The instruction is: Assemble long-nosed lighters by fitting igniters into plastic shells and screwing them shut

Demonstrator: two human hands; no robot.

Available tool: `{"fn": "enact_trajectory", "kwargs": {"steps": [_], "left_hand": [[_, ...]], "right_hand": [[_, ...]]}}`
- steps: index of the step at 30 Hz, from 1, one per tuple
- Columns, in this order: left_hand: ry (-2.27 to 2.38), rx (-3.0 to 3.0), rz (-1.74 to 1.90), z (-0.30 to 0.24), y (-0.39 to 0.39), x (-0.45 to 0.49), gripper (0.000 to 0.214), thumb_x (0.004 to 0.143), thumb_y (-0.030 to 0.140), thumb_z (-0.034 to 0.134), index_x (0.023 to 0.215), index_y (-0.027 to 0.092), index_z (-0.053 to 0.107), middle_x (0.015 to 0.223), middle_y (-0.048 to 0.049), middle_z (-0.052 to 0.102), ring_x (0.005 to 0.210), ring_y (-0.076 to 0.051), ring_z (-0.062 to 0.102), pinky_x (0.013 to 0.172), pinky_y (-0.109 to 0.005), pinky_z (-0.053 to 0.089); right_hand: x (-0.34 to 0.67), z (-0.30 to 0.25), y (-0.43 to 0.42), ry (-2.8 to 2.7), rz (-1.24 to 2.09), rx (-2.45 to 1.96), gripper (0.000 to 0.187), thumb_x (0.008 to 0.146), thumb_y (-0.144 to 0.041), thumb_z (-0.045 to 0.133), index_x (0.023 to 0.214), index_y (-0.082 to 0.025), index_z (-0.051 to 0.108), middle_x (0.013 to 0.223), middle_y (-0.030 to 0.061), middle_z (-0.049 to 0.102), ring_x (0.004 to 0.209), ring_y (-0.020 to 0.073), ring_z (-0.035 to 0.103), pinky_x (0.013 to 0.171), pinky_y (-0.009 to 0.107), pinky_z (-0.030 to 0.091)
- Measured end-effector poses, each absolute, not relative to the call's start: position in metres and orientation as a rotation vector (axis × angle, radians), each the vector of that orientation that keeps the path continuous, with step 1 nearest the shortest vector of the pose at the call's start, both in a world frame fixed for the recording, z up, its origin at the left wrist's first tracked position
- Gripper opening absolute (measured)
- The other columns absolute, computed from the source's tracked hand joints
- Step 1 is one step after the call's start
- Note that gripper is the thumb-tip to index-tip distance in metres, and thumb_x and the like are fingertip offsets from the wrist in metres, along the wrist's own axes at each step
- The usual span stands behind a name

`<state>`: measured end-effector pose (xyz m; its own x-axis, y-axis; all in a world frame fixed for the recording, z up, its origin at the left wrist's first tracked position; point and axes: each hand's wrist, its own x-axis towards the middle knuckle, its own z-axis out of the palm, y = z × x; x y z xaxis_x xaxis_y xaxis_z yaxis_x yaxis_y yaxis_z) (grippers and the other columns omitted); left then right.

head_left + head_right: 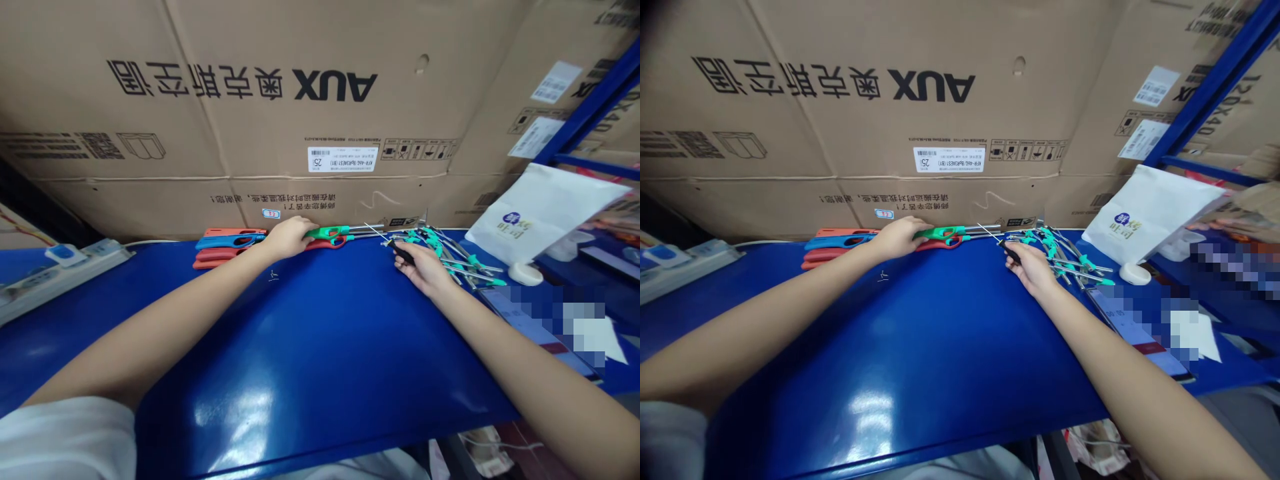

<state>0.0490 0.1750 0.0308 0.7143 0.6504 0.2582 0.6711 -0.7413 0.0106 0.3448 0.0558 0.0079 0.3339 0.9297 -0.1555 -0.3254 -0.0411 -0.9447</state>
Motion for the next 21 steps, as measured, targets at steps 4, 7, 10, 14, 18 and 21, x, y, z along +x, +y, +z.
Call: {"fn": "enact_trajectory", "kwargs": {"steps": [4,7,10,14,18,21], "left_hand": [[-1.063,-2.812,-0.444,0.025,0.178,0.053,0.032,0.097,0.021,0.05,0.121,0.017,0.071,0.116,-0.0097,0.074,0.109,-0.026,0.066,0.095,-0.037,0.054],[-1.066,-2.784,-0.481,0.021,0.178,0.054,0.032,0.098,0.023,0.05,0.121,0.018,0.071,0.12,-0.0096,0.073,0.109,-0.024,0.067,0.096,-0.035,0.054],[-1.074,-2.742,-0.492,0.017,0.176,0.056,0.03,0.098,0.021,0.051,0.117,0.018,0.073,0.118,-0.0098,0.073,0.112,-0.026,0.065,0.094,-0.036,0.055],[-1.063,-2.691,-0.501,0.014,0.165,0.061,0.031,0.1,0.027,0.049,0.115,0.014,0.073,0.112,-0.0144,0.072,0.108,-0.03,0.064,0.09,-0.04,0.054],[-0.983,-2.685,-0.523,0.012,0.15,0.067,0.043,0.102,0.039,0.051,0.134,0.013,0.062,0.13,-0.0167,0.064,0.117,-0.031,0.059,0.098,-0.042,0.05],[-0.903,-2.715,-0.488,0.011,0.142,0.07,0.04,0.102,0.039,0.052,0.135,0.018,0.062,0.131,-0.0138,0.063,0.116,-0.029,0.058,0.095,-0.04,0.049]], "right_hand": [[0.342,0.005,0.055,-0.693,1.141,-1.222,0.015,0.066,-0.019,0.084,0.075,-0.014,0.072,0.066,0.0006,0.065,0.05,0.0062,0.051,0.047,0.018,0.046],[0.34,0.004,0.054,-0.709,1.126,-1.238,0.015,0.067,-0.02,0.083,0.075,-0.015,0.072,0.066,0.0004,0.065,0.05,0.0063,0.051,0.047,0.018,0.046],[0.339,0.004,0.054,-0.722,1.114,-1.249,0.015,0.067,-0.02,0.083,0.075,-0.015,0.072,0.067,0.0005,0.066,0.051,0.0065,0.051,0.047,0.018,0.045],[0.339,0.003,0.054,-0.739,1.105,-1.252,0.015,0.067,-0.021,0.082,0.076,-0.015,0.073,0.068,0.0006,0.066,0.05,0.0064,0.051,0.047,0.019,0.044],[0.339,0.002,0.054,-0.751,1.095,-1.258,0.016,0.066,-0.022,0.082,0.076,-0.015,0.073,0.068,0.001,0.066,0.051,0.0067,0.05,0.046,0.019,0.043],[0.339,0.001,0.054,-0.762,1.093,-1.261,0.017,0.064,-0.023,0.083,0.076,-0.015,0.074,0.069,0.001,0.067,0.051,0.0071,0.05,0.046,0.019,0.043]]}}
